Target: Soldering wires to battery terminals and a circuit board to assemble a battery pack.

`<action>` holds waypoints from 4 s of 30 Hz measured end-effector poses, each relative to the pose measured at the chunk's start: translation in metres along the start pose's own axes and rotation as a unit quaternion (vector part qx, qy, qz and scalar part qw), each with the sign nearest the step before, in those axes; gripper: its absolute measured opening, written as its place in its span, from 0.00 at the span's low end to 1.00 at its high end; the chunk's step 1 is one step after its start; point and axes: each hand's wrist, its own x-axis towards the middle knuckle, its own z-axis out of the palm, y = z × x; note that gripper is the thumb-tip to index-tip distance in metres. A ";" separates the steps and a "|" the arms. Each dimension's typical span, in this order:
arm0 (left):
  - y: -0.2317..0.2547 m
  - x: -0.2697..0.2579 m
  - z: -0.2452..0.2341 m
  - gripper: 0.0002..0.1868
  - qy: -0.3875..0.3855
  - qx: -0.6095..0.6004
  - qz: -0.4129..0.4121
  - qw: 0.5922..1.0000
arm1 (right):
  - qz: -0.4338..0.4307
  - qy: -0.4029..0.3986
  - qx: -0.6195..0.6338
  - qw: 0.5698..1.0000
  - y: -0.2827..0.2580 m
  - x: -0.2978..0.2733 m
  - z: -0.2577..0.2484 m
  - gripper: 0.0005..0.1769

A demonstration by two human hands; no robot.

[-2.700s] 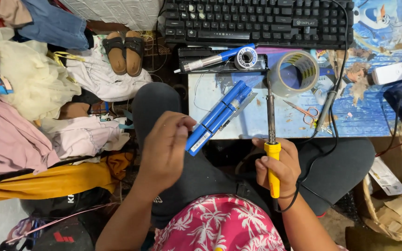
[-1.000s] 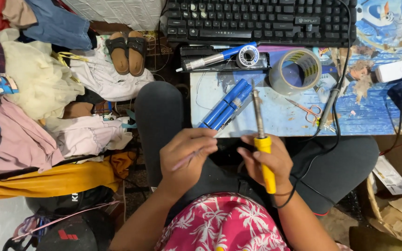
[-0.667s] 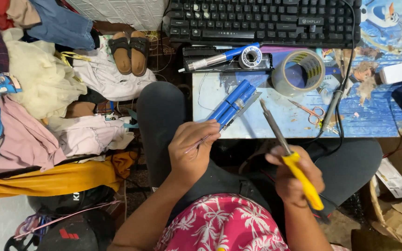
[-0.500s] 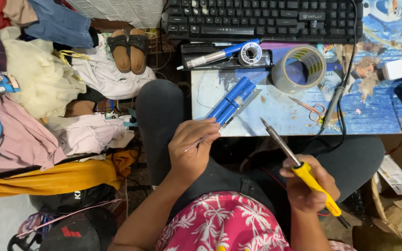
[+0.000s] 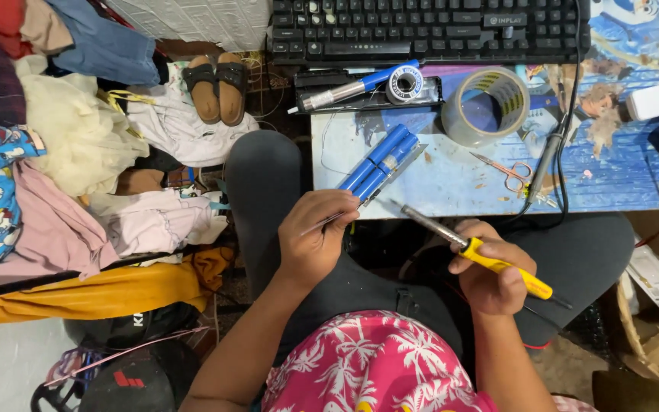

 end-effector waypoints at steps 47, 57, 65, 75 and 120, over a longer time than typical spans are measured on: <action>0.002 0.022 -0.011 0.04 -0.118 0.057 0.033 0.991 | 0.080 -0.041 -0.002 0.996 -0.028 0.052 -0.023 0.17; -0.019 0.043 -0.019 0.05 -0.170 -0.016 0.069 0.983 | 0.141 -0.118 0.019 0.983 -0.011 0.090 -0.034 0.18; -0.024 0.045 -0.021 0.06 -0.193 -0.040 0.056 0.979 | 0.127 -0.149 -0.012 0.981 -0.017 0.094 -0.020 0.15; -0.027 0.045 -0.022 0.06 -0.210 -0.034 0.056 0.976 | 0.090 -0.165 -0.035 0.982 -0.024 0.094 -0.013 0.16; -0.022 0.043 -0.021 0.06 -0.208 -0.010 0.073 0.975 | 0.057 -0.181 -0.091 0.978 -0.040 0.083 0.004 0.14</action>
